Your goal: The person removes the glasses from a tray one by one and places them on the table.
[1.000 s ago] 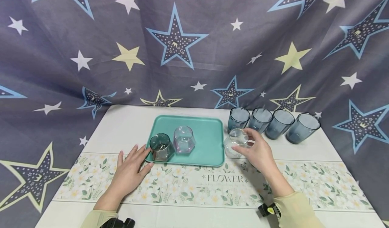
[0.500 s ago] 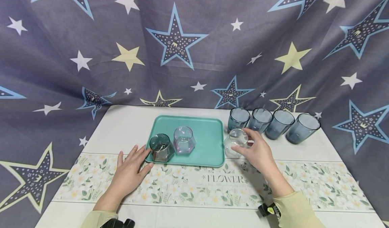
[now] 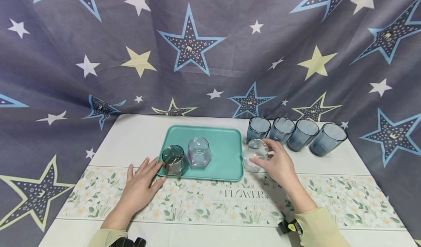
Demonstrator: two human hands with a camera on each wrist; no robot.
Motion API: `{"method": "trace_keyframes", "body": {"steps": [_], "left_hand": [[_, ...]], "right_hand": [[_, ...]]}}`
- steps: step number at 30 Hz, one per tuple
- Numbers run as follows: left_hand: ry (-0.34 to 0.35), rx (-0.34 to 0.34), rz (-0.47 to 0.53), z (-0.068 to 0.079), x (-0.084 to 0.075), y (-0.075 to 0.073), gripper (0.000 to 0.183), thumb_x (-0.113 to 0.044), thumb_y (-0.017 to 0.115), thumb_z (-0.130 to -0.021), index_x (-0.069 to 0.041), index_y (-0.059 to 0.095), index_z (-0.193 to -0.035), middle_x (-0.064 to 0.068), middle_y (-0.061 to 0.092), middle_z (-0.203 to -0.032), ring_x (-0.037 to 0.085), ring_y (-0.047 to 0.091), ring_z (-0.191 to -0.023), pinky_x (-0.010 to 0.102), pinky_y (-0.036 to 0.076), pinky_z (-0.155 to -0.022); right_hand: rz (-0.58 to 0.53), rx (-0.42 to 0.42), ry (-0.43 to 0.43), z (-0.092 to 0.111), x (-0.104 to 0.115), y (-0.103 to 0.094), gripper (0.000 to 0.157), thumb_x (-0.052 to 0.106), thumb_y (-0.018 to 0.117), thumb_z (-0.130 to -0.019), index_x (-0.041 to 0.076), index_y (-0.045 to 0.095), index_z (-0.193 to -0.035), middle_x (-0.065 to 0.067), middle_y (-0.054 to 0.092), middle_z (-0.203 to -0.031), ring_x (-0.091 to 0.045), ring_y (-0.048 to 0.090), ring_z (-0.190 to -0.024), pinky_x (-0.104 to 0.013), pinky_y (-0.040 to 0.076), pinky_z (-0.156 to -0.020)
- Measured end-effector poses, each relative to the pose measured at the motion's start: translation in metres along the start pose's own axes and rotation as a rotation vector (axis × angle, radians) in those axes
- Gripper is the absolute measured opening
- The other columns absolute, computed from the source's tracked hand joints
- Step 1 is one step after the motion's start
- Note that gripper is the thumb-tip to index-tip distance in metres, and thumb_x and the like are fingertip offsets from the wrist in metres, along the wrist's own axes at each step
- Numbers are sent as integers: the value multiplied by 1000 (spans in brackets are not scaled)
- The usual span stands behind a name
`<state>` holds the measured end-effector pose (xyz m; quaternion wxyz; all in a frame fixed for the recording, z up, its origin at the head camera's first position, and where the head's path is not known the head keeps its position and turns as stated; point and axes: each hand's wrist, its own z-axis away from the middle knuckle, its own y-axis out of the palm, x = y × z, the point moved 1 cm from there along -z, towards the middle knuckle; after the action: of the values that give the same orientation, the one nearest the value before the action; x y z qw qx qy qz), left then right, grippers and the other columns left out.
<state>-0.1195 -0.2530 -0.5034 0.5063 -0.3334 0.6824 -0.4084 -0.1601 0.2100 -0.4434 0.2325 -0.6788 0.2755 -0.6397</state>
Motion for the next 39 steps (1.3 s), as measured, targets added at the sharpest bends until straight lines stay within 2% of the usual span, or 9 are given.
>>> {"method": "trace_keyframes", "body": {"steps": [24, 30, 39], "left_hand": [[-8, 16, -4, 0, -1, -2, 62, -39, 68, -111, -9, 55, -163, 18, 47, -170, 45, 29, -163, 76, -2, -128], [-6, 21, -7, 0, 2, 1, 63, -39, 69, -111, -9, 54, -164, 17, 46, -171, 45, 28, -164, 76, -2, -128], [5, 0, -10, -1, 1, 0, 62, -38, 70, -110, -9, 56, -162, 18, 48, -169, 47, 31, -162, 77, 0, -127]], "right_hand": [[12, -6, -7, -3, 0, 1, 83, 32, 97, -90, 6, 56, -157, -22, 60, -142, -37, 65, -122, -53, 58, -103], [21, 8, -3, -2, 3, 0, 84, 31, 96, -90, 5, 54, -159, -22, 61, -141, -38, 66, -120, -54, 58, -103], [17, 6, 5, -2, 3, 1, 86, 32, 95, -91, 6, 53, -160, -22, 60, -143, -38, 66, -121, -54, 58, -103]]}}
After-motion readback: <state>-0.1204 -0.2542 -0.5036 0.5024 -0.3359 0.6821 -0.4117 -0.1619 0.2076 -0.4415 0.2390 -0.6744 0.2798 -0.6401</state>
